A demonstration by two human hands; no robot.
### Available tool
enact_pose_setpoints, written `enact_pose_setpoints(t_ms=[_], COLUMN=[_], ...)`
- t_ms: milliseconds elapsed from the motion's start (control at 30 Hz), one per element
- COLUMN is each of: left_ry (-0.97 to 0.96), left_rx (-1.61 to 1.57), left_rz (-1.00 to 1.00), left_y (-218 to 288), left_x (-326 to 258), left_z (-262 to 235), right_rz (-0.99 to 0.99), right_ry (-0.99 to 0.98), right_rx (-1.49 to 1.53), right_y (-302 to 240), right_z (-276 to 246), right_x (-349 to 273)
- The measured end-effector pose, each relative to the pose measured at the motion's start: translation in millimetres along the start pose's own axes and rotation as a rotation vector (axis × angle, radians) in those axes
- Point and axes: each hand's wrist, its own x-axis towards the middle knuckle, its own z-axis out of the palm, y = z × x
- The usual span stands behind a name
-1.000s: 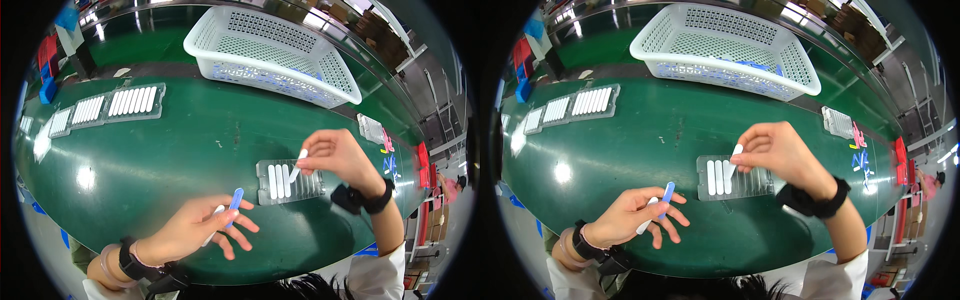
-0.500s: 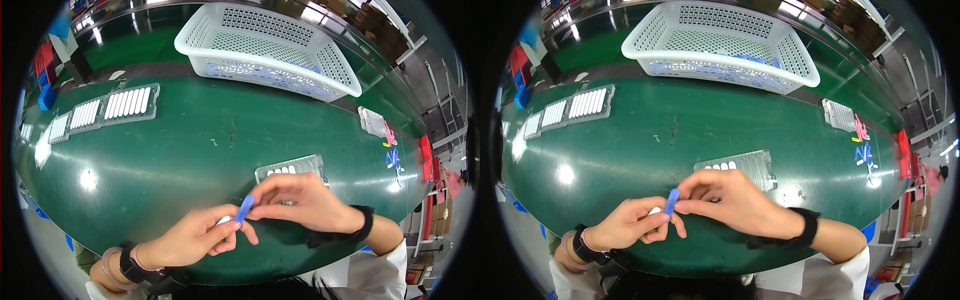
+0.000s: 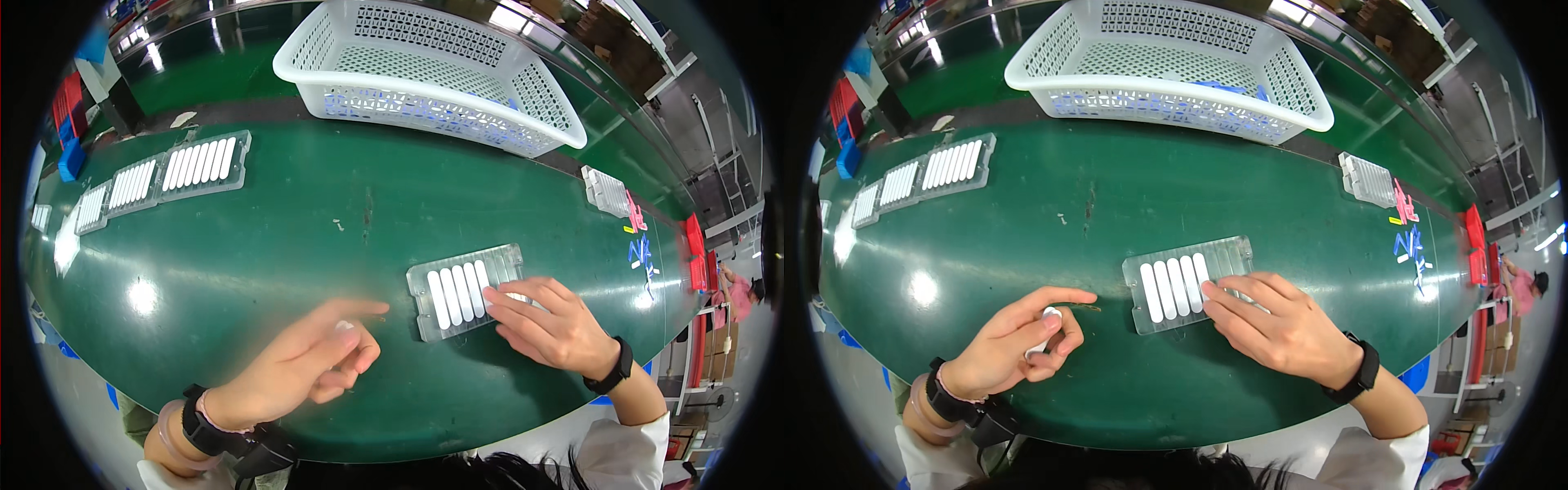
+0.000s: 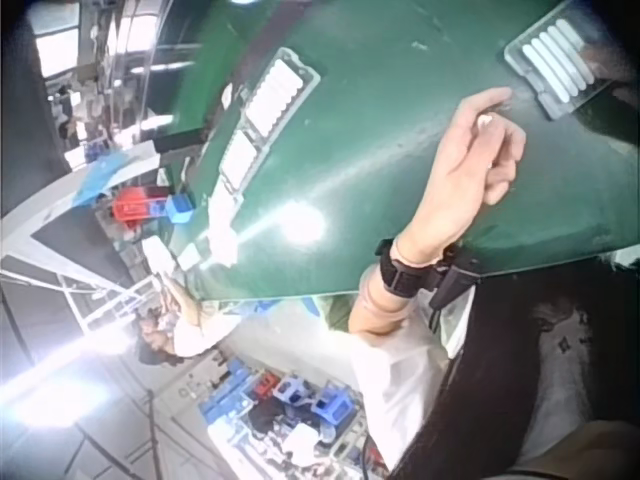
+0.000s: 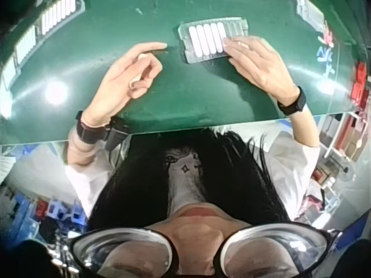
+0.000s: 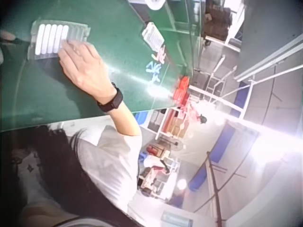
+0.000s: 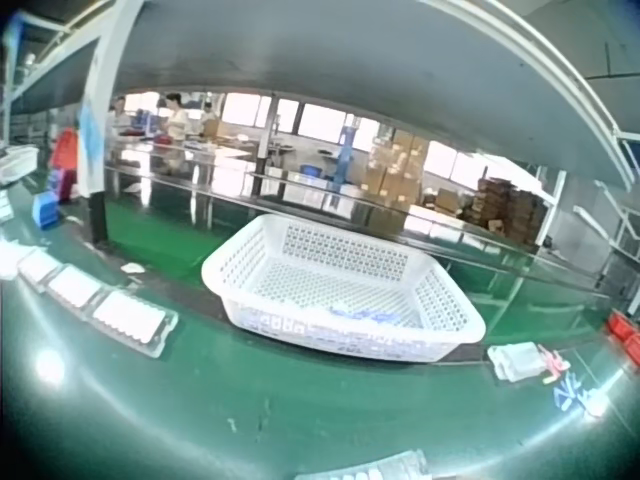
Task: Placing small white and blue plastic components into specialized transparent plastic trays on a factory assembly line.
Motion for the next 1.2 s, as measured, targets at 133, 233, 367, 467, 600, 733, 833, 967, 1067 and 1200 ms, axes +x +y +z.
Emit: enact_pose_setpoints(t_ms=[133, 233, 367, 467, 600, 733, 833, 967, 1067, 1200], left_ry=[-0.075, -0.099, -0.086, -0.117, -0.050, -0.137, -0.132, -0.115, -0.102, -0.047], left_rx=[-0.058, 0.015, 0.143, 0.164, 0.188, 0.179, 0.132, 0.128, 0.128, 0.139], left_rz=[-0.002, 0.070, 0.168, 0.140, 0.175, 0.242, 0.239, 0.214, 0.190, 0.187], left_y=[-3, -13, -10, -5, -6, -6, -10, -11, -9, -7], left_x=[5, 10, 7, 4, 4, 3, 3, 4, 7, 3], left_z=[-4, -2, 5, 5, 6, 6, 2, 0, 0, 5], right_rz=[0.011, 0.035, 0.271, 0.509, 0.542, 0.764, 0.797, 0.536, 0.113, 0.039], right_ry=[-0.038, -0.029, 0.072, 0.093, 0.031, 0.037, 0.158, 0.371, 0.115, 0.013], right_rx=[-0.045, -0.013, 0.379, 1.010, 1.252, 1.447, 1.479, 0.797, 0.065, -0.134], right_y=[-2, -4, -20, -40, -45, -41, -27, 5, 13, -16], right_z=[-3, 1, 8, 3, 21, 13, 8, 10, 14, 7], right_x=[-2, 7, 40, 63, 74, 77, 73, 56, 43, 34])
